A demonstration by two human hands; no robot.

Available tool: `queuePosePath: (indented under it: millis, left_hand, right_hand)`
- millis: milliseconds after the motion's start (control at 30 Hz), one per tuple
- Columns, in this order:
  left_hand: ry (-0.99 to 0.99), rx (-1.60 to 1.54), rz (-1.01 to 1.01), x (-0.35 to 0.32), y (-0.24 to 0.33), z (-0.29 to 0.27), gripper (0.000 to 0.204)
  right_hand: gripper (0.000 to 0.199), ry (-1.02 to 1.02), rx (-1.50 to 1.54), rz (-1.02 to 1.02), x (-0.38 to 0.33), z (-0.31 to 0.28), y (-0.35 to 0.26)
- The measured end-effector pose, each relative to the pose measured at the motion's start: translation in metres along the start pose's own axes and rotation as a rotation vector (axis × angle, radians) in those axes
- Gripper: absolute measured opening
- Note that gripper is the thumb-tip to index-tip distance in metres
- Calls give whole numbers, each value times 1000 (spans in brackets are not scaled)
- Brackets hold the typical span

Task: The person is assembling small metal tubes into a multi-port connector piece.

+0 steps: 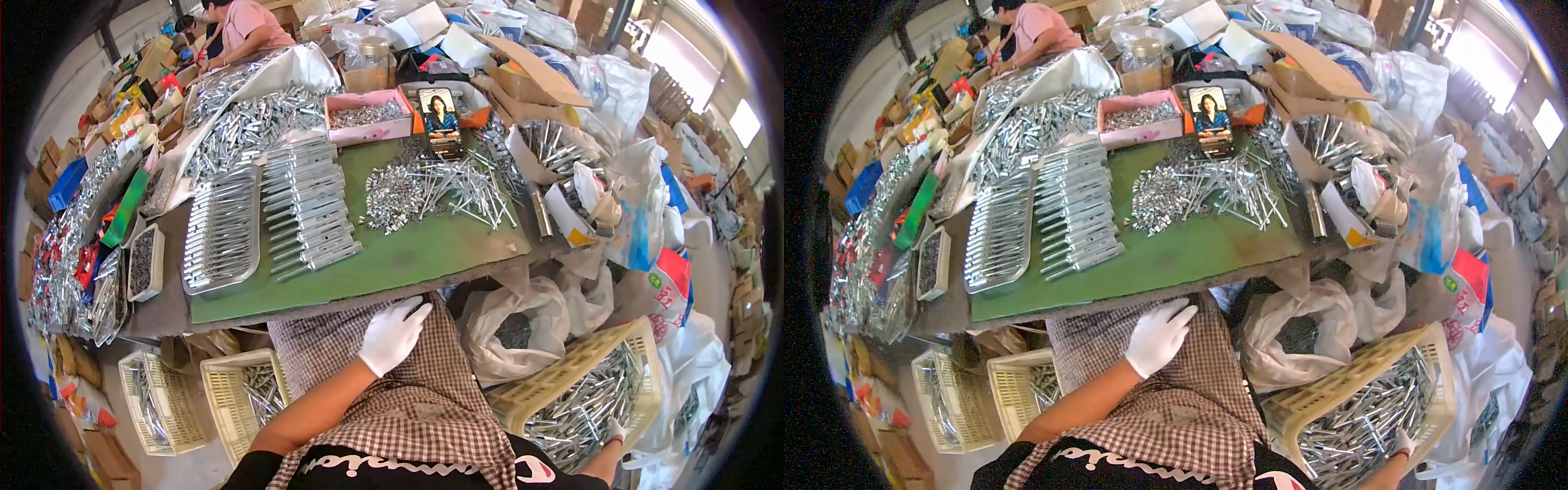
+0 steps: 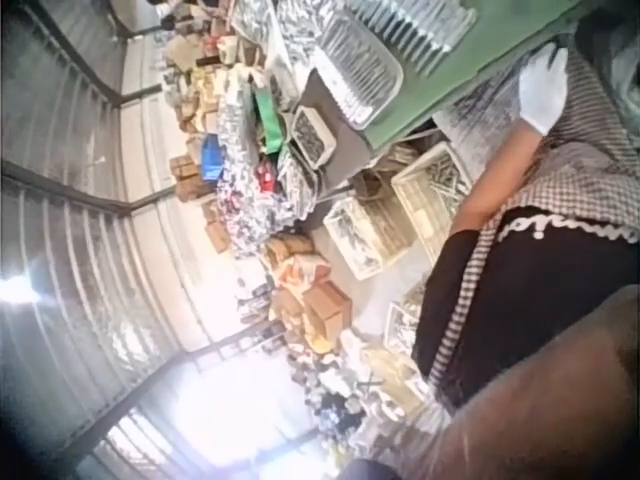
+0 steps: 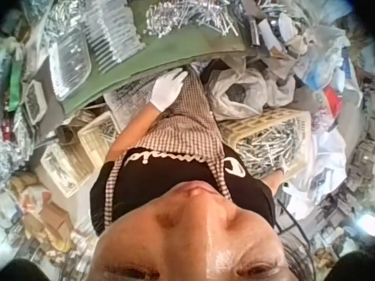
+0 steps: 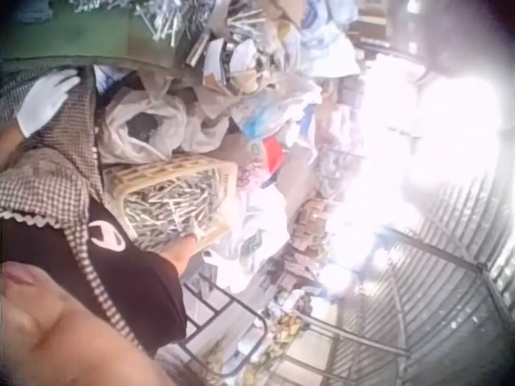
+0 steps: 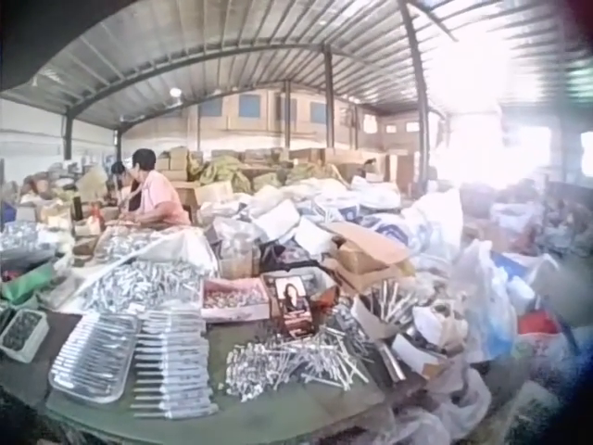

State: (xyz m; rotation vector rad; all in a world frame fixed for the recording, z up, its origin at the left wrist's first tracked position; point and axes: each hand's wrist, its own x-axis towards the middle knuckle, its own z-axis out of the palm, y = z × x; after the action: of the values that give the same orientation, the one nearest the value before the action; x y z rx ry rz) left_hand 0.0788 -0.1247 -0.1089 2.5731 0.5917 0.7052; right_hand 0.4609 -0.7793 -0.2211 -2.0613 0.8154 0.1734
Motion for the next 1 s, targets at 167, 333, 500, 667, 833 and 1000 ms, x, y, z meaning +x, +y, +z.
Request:
queuePosePath:
  millis: [167,333,500,667,833,1000]
  left_hand:
    - [19,19,-55,-28,-23,-22,33]
    - [157,76,-175,-66,-53,-25,33]
    - [224,13,-279,-69,-51,-31,30]
    - [292,14,-269,-70,-48,-38,28]
    - [273,-40,-182,-65,-45,-51,24]
    - [202,-99,-187,-56,-33,-64,22]
  right_hand:
    - [55,13,-303,-404,-32,0,-5]
    - [55,160,-553,-387,-53,7,-22]
    - [55,254,-722,-375,-81,5,-28]
    - [38,400,-706,-431,-118,19,-28]
    - [44,451,-591,-588,-111,13,-24]
    - [56,514,-496,-592,-125,-5,-58]
